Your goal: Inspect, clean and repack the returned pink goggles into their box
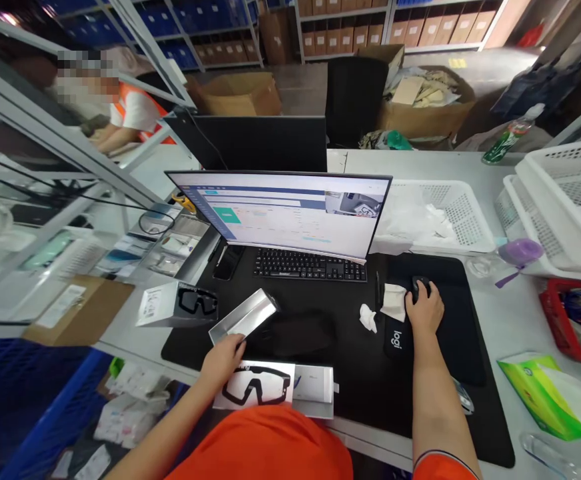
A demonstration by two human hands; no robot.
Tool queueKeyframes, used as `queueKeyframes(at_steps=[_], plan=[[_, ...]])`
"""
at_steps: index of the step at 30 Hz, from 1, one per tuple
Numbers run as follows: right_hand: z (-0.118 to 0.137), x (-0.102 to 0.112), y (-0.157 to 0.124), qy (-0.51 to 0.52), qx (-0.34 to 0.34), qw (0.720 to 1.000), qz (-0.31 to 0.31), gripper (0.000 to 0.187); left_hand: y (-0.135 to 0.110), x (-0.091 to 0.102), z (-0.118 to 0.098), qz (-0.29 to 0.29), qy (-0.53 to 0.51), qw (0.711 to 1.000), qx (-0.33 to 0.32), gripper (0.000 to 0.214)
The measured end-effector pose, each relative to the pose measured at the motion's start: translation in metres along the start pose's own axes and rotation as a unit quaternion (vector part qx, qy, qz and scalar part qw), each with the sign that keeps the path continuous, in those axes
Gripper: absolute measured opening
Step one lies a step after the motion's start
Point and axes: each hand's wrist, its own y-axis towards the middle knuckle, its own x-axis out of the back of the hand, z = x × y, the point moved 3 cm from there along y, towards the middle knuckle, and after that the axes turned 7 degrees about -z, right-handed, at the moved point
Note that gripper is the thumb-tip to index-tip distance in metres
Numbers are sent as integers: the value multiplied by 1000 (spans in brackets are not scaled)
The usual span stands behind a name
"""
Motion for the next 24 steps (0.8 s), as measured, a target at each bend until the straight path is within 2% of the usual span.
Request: queueKeyframes(at_steps=[5,10,19,21,24], plan=[[-3,2,-5,-17,-6,1000,-18,50,8,2,4,46,37,996,63,33],[-1,5,-7,-34,-15,999,-38,51,19,7,3,36,48,992,109,39],[-2,2,-5,-47,-9,998,-38,50,32,11,15,-25,22,992,120,32],[-2,1,-5,-47,-7,998,-34,49,32,13,13,-58,9,992,112,31],[-2,1,-5,-45,-5,999,-29,48,28,20,1,-126,-14,989,75,43]])
